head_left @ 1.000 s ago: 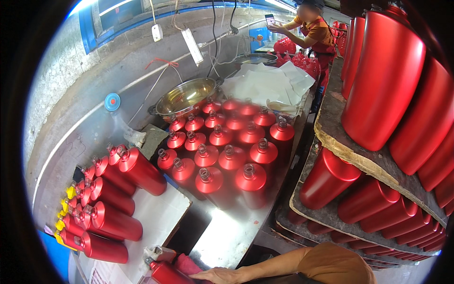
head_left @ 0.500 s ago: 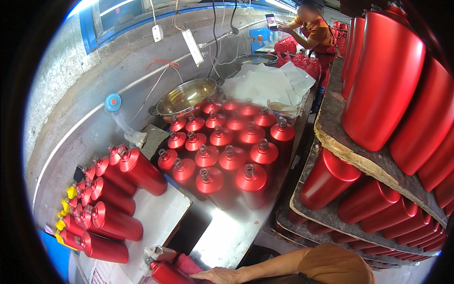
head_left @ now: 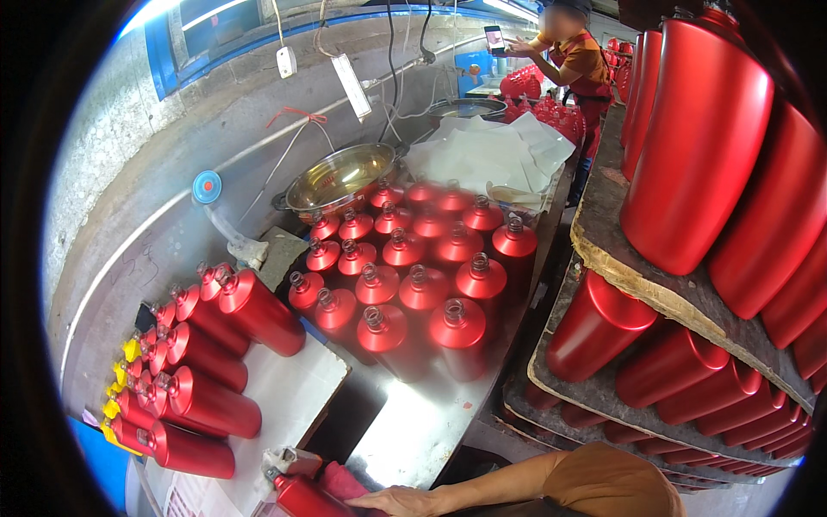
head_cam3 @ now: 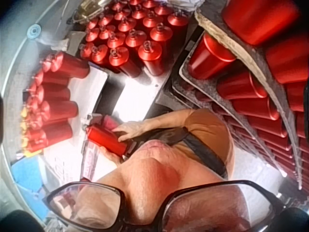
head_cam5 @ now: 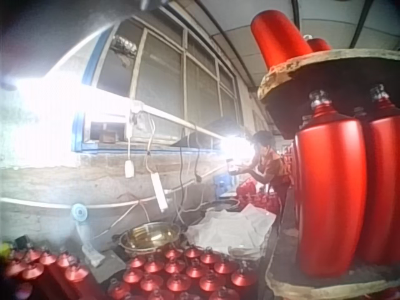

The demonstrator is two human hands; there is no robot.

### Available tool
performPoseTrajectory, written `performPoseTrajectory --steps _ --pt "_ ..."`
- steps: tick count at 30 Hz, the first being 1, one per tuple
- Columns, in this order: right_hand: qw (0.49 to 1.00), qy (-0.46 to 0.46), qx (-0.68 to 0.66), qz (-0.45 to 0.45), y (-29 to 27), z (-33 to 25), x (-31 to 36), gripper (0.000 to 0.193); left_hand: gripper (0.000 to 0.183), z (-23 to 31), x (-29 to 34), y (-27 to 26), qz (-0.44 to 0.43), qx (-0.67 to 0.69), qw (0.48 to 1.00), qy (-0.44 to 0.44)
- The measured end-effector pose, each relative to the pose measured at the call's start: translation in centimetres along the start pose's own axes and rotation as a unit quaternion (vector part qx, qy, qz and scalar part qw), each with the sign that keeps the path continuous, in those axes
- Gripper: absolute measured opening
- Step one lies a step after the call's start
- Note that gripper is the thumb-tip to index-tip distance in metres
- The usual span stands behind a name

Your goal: The person applies printed labels to red cylindrical containers using a handheld applicator. They pick up each container, position the label, and smooth it onto the surface before placing the container back on the table.

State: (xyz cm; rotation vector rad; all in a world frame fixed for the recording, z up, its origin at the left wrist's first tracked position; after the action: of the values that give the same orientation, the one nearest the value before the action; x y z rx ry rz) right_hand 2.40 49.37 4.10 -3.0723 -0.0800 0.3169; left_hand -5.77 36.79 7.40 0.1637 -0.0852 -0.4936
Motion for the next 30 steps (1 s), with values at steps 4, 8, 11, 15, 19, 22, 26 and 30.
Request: performPoseTrajectory --steps 4,8,11,15,19,22,26,30 --pt "1.0 0.004 0.014 0.004 -0.01 -0.1 0.11 0.074 0.074 0.04 -0.02 -0.07 0.001 0.001 1.0 0.0" --pt "1.0 -0.003 0.01 0.007 0.02 -0.02 0.1 0.073 0.074 0.06 -0.17 -0.08 0.0 0.002 1.0 0.002" --pt "1.0 0.0 0.004 0.007 0.01 0.1 0.02 0.073 0.073 0.06 -0.29 -0.07 0.0 0.001 1.0 0.001" --pt "1.0 0.005 0.014 0.012 -0.11 0.0 0.02 0.073 0.073 0.06 -0.44 -0.03 0.0 0.001 1.0 0.002" --pt "1.0 0.008 0.005 0.0 -0.16 -0.28 0.12 0.074 0.073 -0.06 -0.49 0.11 -0.002 0.0 1.0 0.001" --pt "1.0 -0.001 0.016 0.006 -0.24 -0.42 0.1 0.075 0.072 -0.09 -0.47 0.13 -0.001 0.0 1.0 0.0" --pt "1.0 0.007 0.015 0.005 -0.22 -0.23 0.01 0.074 0.072 -0.13 -0.47 0.15 0.0 0.0 1.0 0.001" --pt "1.0 0.012 0.008 0.002 -0.18 -0.12 0.05 0.074 0.072 -0.23 -0.43 0.2 0.002 0.001 1.0 0.001"
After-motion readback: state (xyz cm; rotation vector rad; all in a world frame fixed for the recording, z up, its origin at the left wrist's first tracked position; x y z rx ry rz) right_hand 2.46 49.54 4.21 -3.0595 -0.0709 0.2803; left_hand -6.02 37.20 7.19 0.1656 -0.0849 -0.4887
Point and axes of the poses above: each hand's wrist, its own x-axis away from the middle knuckle, its own y-axis out of the palm, z = x × y, the point moved 3 cm from there along -x, towards the middle knuckle, and after that the axes turned 4 degrees about -x, right-handed, at the moved point
